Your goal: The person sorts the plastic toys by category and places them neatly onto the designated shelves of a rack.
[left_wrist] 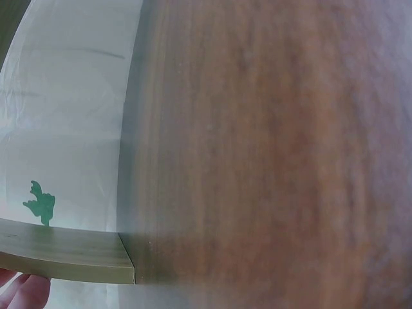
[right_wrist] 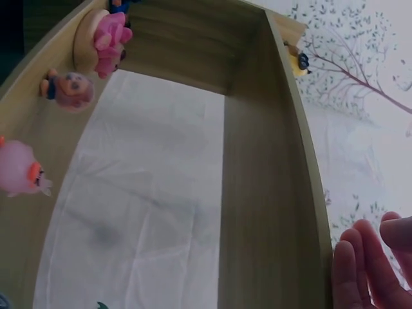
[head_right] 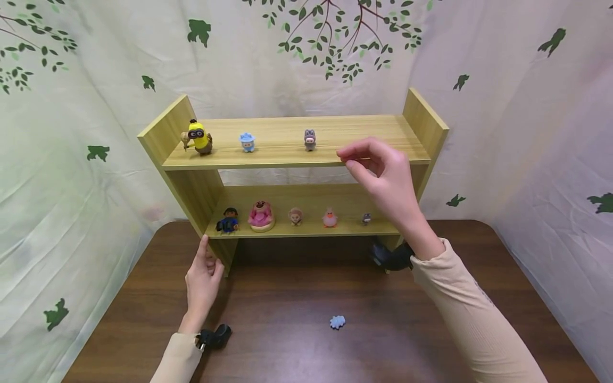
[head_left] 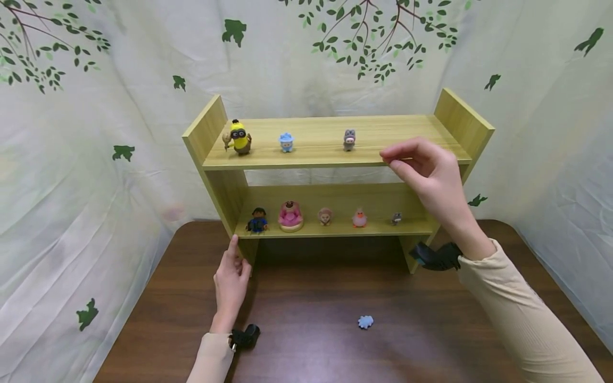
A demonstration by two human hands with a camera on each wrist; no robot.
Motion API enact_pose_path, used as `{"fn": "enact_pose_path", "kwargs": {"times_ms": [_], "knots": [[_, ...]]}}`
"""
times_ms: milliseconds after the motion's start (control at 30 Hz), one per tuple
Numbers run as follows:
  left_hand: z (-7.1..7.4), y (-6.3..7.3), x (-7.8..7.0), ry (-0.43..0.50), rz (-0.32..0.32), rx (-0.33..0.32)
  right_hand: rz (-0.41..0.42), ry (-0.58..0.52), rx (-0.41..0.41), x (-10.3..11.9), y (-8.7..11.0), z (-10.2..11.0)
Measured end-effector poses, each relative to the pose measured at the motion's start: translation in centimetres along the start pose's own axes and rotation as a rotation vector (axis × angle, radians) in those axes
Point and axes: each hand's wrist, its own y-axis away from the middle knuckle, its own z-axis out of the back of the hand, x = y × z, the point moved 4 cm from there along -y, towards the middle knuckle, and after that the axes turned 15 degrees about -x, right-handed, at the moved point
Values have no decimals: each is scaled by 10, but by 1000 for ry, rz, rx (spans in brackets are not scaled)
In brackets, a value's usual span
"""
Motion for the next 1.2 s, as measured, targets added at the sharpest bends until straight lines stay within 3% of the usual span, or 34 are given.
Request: {"fn": "enact_pose_path", "kwargs": {"times_ms": [933,1200], "knots": [[2,0,-3,2,-8,-11,-31,123,141,-21,46,3],[1,-1,-3,3,-17,-11,5,131,196,-32,59,1]]}}
